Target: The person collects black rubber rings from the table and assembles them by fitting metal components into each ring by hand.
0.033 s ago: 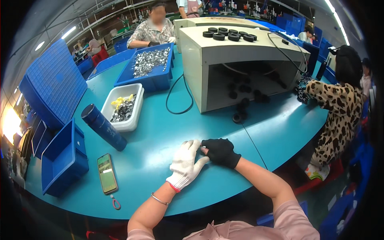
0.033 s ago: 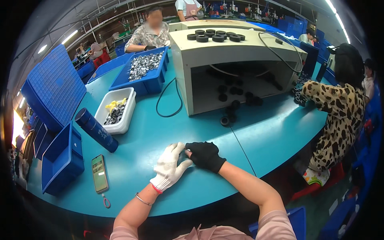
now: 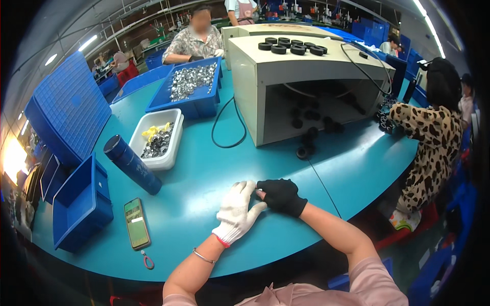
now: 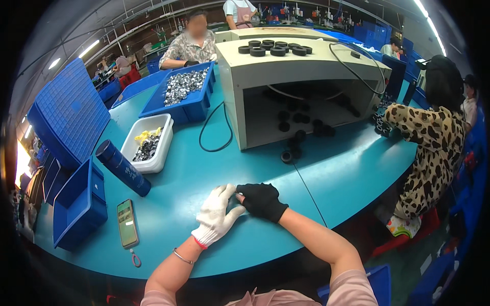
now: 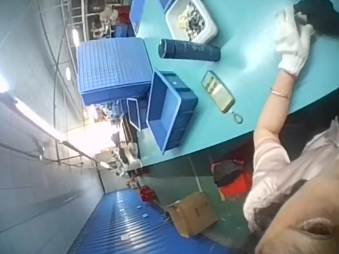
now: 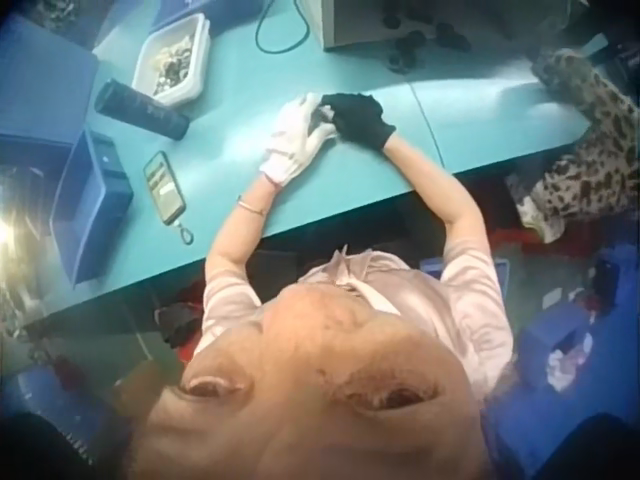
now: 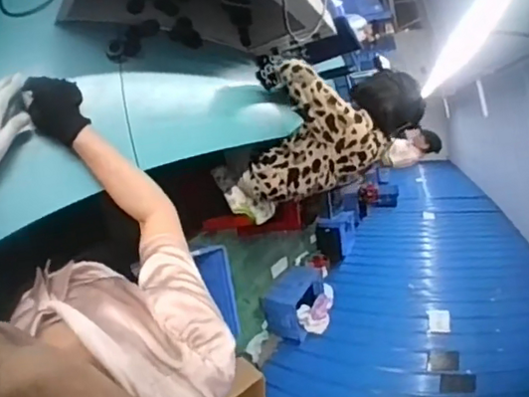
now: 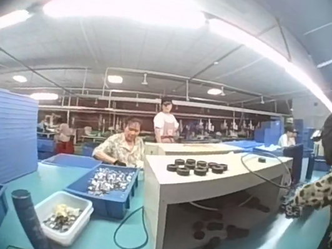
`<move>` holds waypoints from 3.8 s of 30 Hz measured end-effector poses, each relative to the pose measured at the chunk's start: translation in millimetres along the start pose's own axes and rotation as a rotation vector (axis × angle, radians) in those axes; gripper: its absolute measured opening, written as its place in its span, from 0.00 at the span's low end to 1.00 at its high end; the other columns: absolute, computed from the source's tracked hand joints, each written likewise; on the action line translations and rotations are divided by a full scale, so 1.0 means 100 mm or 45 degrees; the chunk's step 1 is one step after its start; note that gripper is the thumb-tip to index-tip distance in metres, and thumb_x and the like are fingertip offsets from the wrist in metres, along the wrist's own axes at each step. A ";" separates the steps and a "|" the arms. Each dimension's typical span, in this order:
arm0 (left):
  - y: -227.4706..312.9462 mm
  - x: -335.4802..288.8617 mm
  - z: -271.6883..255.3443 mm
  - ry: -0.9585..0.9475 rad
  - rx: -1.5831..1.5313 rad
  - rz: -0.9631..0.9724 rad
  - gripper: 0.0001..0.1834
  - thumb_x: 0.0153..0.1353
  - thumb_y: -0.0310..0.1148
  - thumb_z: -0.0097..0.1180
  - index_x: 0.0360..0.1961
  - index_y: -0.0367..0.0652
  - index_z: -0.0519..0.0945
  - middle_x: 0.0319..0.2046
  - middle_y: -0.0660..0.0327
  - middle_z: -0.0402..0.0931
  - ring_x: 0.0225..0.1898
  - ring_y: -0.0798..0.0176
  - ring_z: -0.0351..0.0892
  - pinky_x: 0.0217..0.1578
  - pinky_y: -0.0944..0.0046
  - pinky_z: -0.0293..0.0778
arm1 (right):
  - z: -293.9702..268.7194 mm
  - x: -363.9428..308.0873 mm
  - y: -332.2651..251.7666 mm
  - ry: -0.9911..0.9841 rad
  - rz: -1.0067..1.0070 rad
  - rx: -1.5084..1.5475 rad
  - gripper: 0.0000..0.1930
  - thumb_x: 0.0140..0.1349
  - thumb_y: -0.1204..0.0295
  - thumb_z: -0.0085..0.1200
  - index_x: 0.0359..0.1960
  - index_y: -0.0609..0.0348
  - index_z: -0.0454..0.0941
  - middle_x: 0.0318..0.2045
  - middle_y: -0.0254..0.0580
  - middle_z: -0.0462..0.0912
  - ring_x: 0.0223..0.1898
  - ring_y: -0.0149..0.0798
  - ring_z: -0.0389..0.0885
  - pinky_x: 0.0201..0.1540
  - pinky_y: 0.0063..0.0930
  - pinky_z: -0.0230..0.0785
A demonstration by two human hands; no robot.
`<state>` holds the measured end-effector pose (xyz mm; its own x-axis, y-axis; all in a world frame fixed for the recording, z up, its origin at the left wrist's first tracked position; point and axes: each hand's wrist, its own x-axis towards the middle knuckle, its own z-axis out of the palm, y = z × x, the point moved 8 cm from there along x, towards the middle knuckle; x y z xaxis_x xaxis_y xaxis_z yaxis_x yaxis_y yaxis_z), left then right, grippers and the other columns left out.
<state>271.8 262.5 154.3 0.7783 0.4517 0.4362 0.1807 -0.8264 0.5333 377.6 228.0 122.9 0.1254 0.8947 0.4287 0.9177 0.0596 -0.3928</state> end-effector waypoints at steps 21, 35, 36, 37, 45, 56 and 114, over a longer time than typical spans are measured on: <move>0.14 0.12 -0.01 0.063 -0.024 0.011 0.19 0.46 0.31 0.61 0.39 0.39 0.71 0.32 0.55 0.72 0.39 0.47 0.70 0.42 0.55 0.68 | -0.04 0.02 0.11 -0.032 0.034 0.133 0.09 0.57 0.63 0.53 0.36 0.48 0.79 0.28 0.39 0.81 0.30 0.44 0.80 0.32 0.37 0.70; -0.08 -0.09 -0.03 -0.048 0.073 -0.197 0.23 0.52 0.42 0.58 0.43 0.36 0.73 0.39 0.49 0.73 0.44 0.46 0.72 0.45 0.52 0.69 | -0.06 1.00 -0.85 -0.430 -0.206 0.488 0.21 0.61 0.69 0.52 0.57 0.54 0.69 0.28 0.41 0.78 0.27 0.32 0.75 0.36 0.28 0.70; -0.13 -0.09 -0.01 -0.153 0.060 -0.323 0.22 0.52 0.43 0.58 0.41 0.36 0.74 0.36 0.49 0.75 0.41 0.46 0.74 0.43 0.52 0.70 | -0.15 1.10 -1.21 -0.450 -0.261 0.520 0.24 0.61 0.70 0.52 0.61 0.52 0.65 0.26 0.42 0.77 0.26 0.33 0.75 0.35 0.29 0.69; -0.09 -0.12 -0.08 0.111 0.126 -0.154 0.21 0.52 0.45 0.58 0.38 0.36 0.76 0.32 0.49 0.77 0.37 0.46 0.76 0.39 0.53 0.72 | -0.33 1.19 -1.51 -0.411 -0.344 0.514 0.27 0.61 0.71 0.51 0.63 0.51 0.61 0.22 0.43 0.75 0.24 0.33 0.74 0.33 0.29 0.68; -0.22 -0.16 0.22 -0.266 0.036 -0.296 0.27 0.59 0.42 0.51 0.57 0.42 0.64 0.51 0.50 0.66 0.51 0.52 0.69 0.47 0.57 0.69 | -0.22 0.60 -1.25 0.080 -0.487 0.121 0.13 0.52 0.67 0.60 0.41 0.49 0.80 0.31 0.39 0.81 0.31 0.41 0.80 0.31 0.32 0.71; -0.54 -0.27 0.75 -0.178 -1.037 -0.275 0.13 0.58 0.39 0.46 0.43 0.48 0.71 0.43 0.59 0.71 0.47 0.60 0.71 0.47 0.62 0.69 | 0.20 0.20 -0.62 -0.054 -0.463 0.400 0.14 0.61 0.64 0.48 0.42 0.56 0.78 0.42 0.42 0.80 0.48 0.46 0.75 0.50 0.35 0.65; 0.14 -0.06 0.17 -0.188 0.319 0.123 0.28 0.50 0.41 0.59 0.49 0.38 0.68 0.49 0.50 0.68 0.52 0.45 0.64 0.52 0.53 0.63 | -1.69 0.63 -0.45 0.783 -0.602 0.072 0.02 0.51 0.80 0.50 0.26 0.62 0.75 0.25 0.41 0.78 0.27 0.41 0.77 0.32 0.30 0.69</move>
<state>279.6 242.9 147.0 0.8749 0.3283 0.3561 0.2298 -0.9286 0.2914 407.9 206.9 305.3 -0.0726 0.3632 0.9289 0.9073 0.4108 -0.0897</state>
